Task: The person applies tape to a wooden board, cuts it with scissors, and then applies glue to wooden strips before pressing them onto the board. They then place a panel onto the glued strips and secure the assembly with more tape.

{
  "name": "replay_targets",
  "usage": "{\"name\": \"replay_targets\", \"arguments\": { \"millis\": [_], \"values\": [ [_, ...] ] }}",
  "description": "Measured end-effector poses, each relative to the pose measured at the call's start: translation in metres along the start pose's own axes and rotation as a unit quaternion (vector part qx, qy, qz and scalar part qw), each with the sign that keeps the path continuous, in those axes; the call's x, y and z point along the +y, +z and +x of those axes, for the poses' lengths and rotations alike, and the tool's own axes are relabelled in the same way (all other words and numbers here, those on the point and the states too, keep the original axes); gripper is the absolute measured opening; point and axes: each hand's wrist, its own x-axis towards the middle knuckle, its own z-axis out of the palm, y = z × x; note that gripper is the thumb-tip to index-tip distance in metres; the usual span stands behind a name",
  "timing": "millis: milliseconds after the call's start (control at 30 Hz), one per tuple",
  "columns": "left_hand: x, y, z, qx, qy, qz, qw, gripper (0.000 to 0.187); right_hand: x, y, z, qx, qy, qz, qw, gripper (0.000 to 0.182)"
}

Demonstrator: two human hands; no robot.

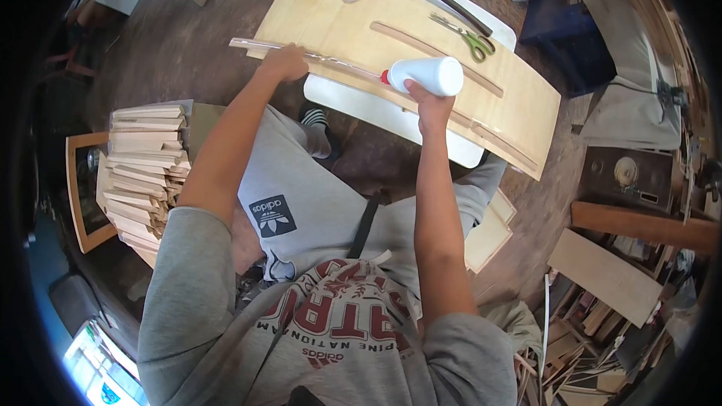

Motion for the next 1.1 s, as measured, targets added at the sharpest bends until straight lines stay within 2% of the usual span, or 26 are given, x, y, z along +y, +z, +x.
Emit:
{"name": "replay_targets", "arguments": {
  "millis": [200,300,400,1100],
  "values": [
    [-0.008,0.007,0.007,0.003,0.013,-0.005,1.000,0.045,-0.006,-0.022,-0.005,0.029,0.030,0.032,0.999,0.065],
    [-0.007,0.002,0.008,-0.046,0.009,0.016,0.999,0.052,-0.009,-0.035,-0.010,0.043,0.041,0.041,0.997,0.064],
    [-0.011,0.009,0.010,-0.008,0.017,0.027,0.999,0.051,-0.011,-0.044,-0.013,0.057,0.042,0.056,0.996,0.064],
    [-0.012,0.004,0.015,-0.031,0.037,0.050,0.998,0.051,-0.020,-0.125,-0.030,0.194,0.051,0.114,0.973,0.062]
  ]
}}
